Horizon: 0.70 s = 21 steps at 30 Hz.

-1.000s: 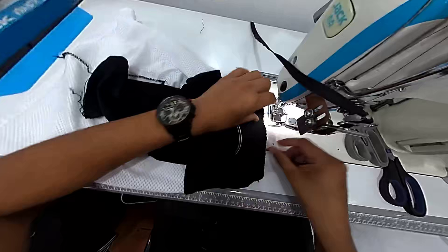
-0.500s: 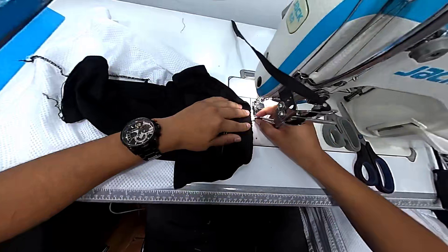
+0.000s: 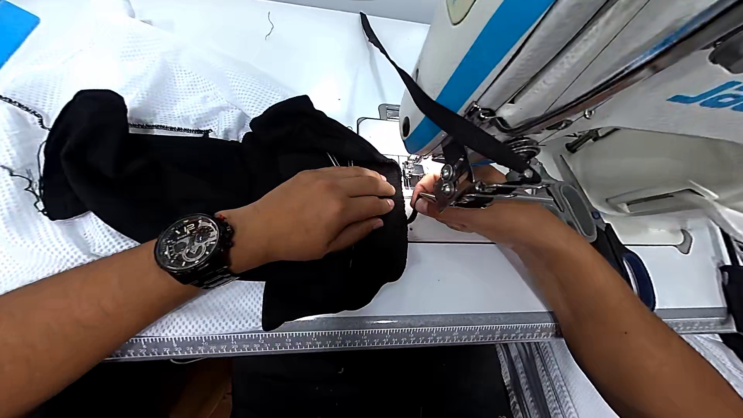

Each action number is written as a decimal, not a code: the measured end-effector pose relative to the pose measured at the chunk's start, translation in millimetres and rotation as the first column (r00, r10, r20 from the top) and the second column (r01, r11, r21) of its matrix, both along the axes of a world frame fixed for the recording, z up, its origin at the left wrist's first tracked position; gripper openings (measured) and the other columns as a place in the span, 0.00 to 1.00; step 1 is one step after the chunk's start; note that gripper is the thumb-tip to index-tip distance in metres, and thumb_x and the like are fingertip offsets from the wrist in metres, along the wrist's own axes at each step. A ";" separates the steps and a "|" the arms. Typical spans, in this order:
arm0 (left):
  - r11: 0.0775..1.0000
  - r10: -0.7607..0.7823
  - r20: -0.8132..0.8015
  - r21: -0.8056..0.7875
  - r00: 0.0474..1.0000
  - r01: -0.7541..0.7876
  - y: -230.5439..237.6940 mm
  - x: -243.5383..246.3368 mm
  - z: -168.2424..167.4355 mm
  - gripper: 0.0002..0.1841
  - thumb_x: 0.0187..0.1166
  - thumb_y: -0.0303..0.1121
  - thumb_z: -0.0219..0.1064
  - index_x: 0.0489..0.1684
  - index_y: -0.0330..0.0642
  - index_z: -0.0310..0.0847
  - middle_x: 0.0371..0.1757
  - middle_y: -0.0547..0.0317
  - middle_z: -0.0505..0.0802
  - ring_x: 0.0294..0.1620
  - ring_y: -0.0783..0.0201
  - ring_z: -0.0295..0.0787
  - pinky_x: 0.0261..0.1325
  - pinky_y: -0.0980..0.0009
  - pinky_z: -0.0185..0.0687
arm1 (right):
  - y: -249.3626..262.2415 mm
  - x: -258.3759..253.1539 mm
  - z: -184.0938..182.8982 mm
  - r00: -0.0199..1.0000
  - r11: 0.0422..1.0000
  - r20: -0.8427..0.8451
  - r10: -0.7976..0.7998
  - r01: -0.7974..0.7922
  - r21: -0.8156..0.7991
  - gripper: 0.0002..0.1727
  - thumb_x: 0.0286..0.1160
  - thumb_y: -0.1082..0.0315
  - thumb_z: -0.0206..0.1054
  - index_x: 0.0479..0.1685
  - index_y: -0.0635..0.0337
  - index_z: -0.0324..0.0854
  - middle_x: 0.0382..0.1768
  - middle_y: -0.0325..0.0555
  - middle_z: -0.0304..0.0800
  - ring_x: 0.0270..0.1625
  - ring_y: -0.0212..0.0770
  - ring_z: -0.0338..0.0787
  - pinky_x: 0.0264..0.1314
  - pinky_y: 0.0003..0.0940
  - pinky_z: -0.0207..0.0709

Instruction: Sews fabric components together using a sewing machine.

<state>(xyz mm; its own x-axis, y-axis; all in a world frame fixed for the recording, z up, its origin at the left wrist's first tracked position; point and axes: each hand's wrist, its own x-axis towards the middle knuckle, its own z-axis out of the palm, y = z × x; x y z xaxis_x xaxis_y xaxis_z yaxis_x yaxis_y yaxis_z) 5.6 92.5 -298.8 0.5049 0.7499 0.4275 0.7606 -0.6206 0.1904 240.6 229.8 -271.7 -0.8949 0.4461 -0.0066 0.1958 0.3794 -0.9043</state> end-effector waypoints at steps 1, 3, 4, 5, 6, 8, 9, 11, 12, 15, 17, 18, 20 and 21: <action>1.000 0.005 -0.001 -0.002 1.000 -0.005 -0.1 0.1 0.0 0.20 0.90 0.41 0.53 0.59 0.41 0.91 0.67 0.53 0.92 0.77 0.56 0.83 0.82 0.63 0.74 | -1.2 -0.7 -2.1 0.999 0.995 0.004 -0.034 0.033 0.092 0.01 0.73 0.65 0.73 0.37 0.49 0.88 0.24 0.25 0.83 0.22 0.17 0.75 0.24 0.14 0.68; 1.000 0.010 -0.012 -0.003 1.000 -0.010 -0.1 0.1 0.6 0.20 0.90 0.41 0.52 0.60 0.42 0.90 0.67 0.54 0.92 0.77 0.56 0.83 0.82 0.63 0.74 | -8.1 -2.7 -9.5 0.988 0.935 -0.036 -0.153 0.156 0.318 0.03 0.69 0.62 0.75 0.36 0.48 0.89 0.28 0.25 0.89 0.30 0.15 0.82 0.34 0.16 0.76; 1.000 0.008 -0.016 0.001 1.000 -0.008 -0.2 0.3 0.6 0.20 0.90 0.41 0.52 0.61 0.43 0.89 0.67 0.55 0.92 0.77 0.56 0.83 0.82 0.63 0.74 | -11.1 -3.7 -15.2 0.978 0.890 -0.095 -0.188 0.210 0.404 0.04 0.68 0.61 0.75 0.37 0.48 0.90 0.29 0.26 0.90 0.32 0.16 0.84 0.36 0.17 0.78; 1.000 0.005 -0.017 0.002 1.000 -0.005 -0.1 0.5 0.5 0.20 0.90 0.41 0.52 0.63 0.44 0.88 0.67 0.55 0.92 0.77 0.56 0.82 0.82 0.63 0.74 | -13.1 -5.5 -20.6 0.967 0.843 -0.139 -0.214 0.254 0.474 0.05 0.68 0.60 0.74 0.37 0.48 0.91 0.30 0.28 0.90 0.31 0.19 0.83 0.36 0.21 0.77; 1.000 0.000 -0.017 -0.003 1.000 0.000 -0.3 0.9 0.7 0.21 0.91 0.42 0.51 0.67 0.45 0.87 0.68 0.55 0.91 0.78 0.56 0.82 0.83 0.62 0.73 | -14.4 -7.0 -25.0 0.959 0.808 -0.160 -0.232 0.282 0.518 0.07 0.69 0.58 0.74 0.37 0.49 0.91 0.30 0.30 0.90 0.32 0.23 0.83 0.37 0.26 0.78; 1.000 -0.006 -0.020 -0.004 1.000 0.006 -0.8 1.4 1.2 0.22 0.92 0.43 0.51 0.71 0.48 0.86 0.68 0.55 0.91 0.78 0.56 0.82 0.83 0.62 0.73 | -16.4 -9.6 -30.0 0.948 0.777 -0.170 -0.269 0.318 0.544 0.08 0.70 0.56 0.74 0.38 0.49 0.91 0.30 0.32 0.90 0.32 0.26 0.84 0.39 0.31 0.78; 1.000 -0.005 -0.027 -0.004 1.000 0.005 -0.5 1.2 1.8 0.22 0.92 0.43 0.50 0.72 0.49 0.86 0.68 0.54 0.91 0.78 0.56 0.81 0.83 0.61 0.73 | -16.7 -10.9 -30.9 0.944 0.768 -0.171 -0.283 0.329 0.550 0.09 0.70 0.56 0.74 0.38 0.49 0.91 0.29 0.32 0.89 0.31 0.27 0.84 0.38 0.31 0.78; 1.000 0.001 -0.045 0.001 0.999 -0.001 -0.1 1.4 2.2 0.22 0.92 0.43 0.50 0.72 0.50 0.86 0.68 0.54 0.91 0.78 0.55 0.81 0.82 0.61 0.73 | -18.5 -12.2 -31.1 0.939 0.744 -0.159 -0.304 0.338 0.576 0.09 0.70 0.55 0.73 0.38 0.48 0.91 0.30 0.33 0.90 0.31 0.28 0.84 0.36 0.32 0.77; 1.000 0.002 -0.050 0.003 0.999 -0.002 0.2 1.3 1.8 0.22 0.91 0.43 0.50 0.71 0.49 0.86 0.68 0.54 0.91 0.77 0.55 0.82 0.82 0.60 0.74 | -19.9 -13.0 -31.4 0.936 0.726 -0.157 -0.315 0.344 0.595 0.08 0.70 0.55 0.73 0.37 0.48 0.91 0.31 0.33 0.90 0.32 0.28 0.85 0.36 0.32 0.77; 1.000 0.001 -0.059 0.003 0.998 -0.001 0.9 1.2 0.7 0.21 0.91 0.42 0.50 0.68 0.50 0.88 0.69 0.53 0.90 0.78 0.54 0.81 0.81 0.59 0.74 | -22.8 -12.6 -31.4 0.933 0.698 -0.169 -0.317 0.350 0.625 0.08 0.72 0.57 0.72 0.40 0.49 0.91 0.32 0.34 0.92 0.32 0.28 0.86 0.36 0.32 0.78; 1.000 -0.001 -0.059 0.003 0.998 0.001 1.7 1.5 0.6 0.21 0.91 0.42 0.50 0.67 0.49 0.89 0.69 0.54 0.90 0.77 0.54 0.81 0.81 0.59 0.74 | -24.0 -8.8 -29.3 0.939 0.705 -0.175 -0.297 0.339 0.622 0.08 0.74 0.59 0.72 0.44 0.50 0.91 0.34 0.34 0.92 0.32 0.27 0.85 0.37 0.31 0.78; 1.000 -0.002 -0.057 -0.002 0.998 0.002 1.9 1.2 0.7 0.21 0.91 0.42 0.50 0.68 0.49 0.88 0.69 0.54 0.90 0.78 0.55 0.81 0.81 0.59 0.74 | -24.2 -6.5 -27.9 0.941 0.710 -0.171 -0.291 0.332 0.621 0.09 0.74 0.59 0.72 0.47 0.49 0.91 0.35 0.34 0.93 0.33 0.27 0.86 0.37 0.30 0.80; 1.000 -0.003 -0.056 -0.008 0.998 0.002 1.9 0.3 0.5 0.21 0.91 0.42 0.50 0.68 0.49 0.88 0.69 0.54 0.90 0.78 0.55 0.81 0.81 0.59 0.74 | -23.8 -3.1 -28.0 0.947 0.704 -0.169 -0.275 0.318 0.636 0.10 0.75 0.60 0.70 0.50 0.49 0.91 0.35 0.34 0.92 0.32 0.27 0.85 0.36 0.31 0.79; 1.000 -0.005 -0.055 -0.010 0.998 0.004 2.1 0.1 0.4 0.21 0.91 0.42 0.50 0.68 0.49 0.88 0.69 0.54 0.90 0.78 0.55 0.81 0.81 0.60 0.74 | -23.3 -2.4 -29.2 0.946 0.691 -0.184 -0.265 0.320 0.648 0.09 0.75 0.61 0.70 0.48 0.50 0.91 0.34 0.34 0.92 0.30 0.27 0.85 0.34 0.31 0.78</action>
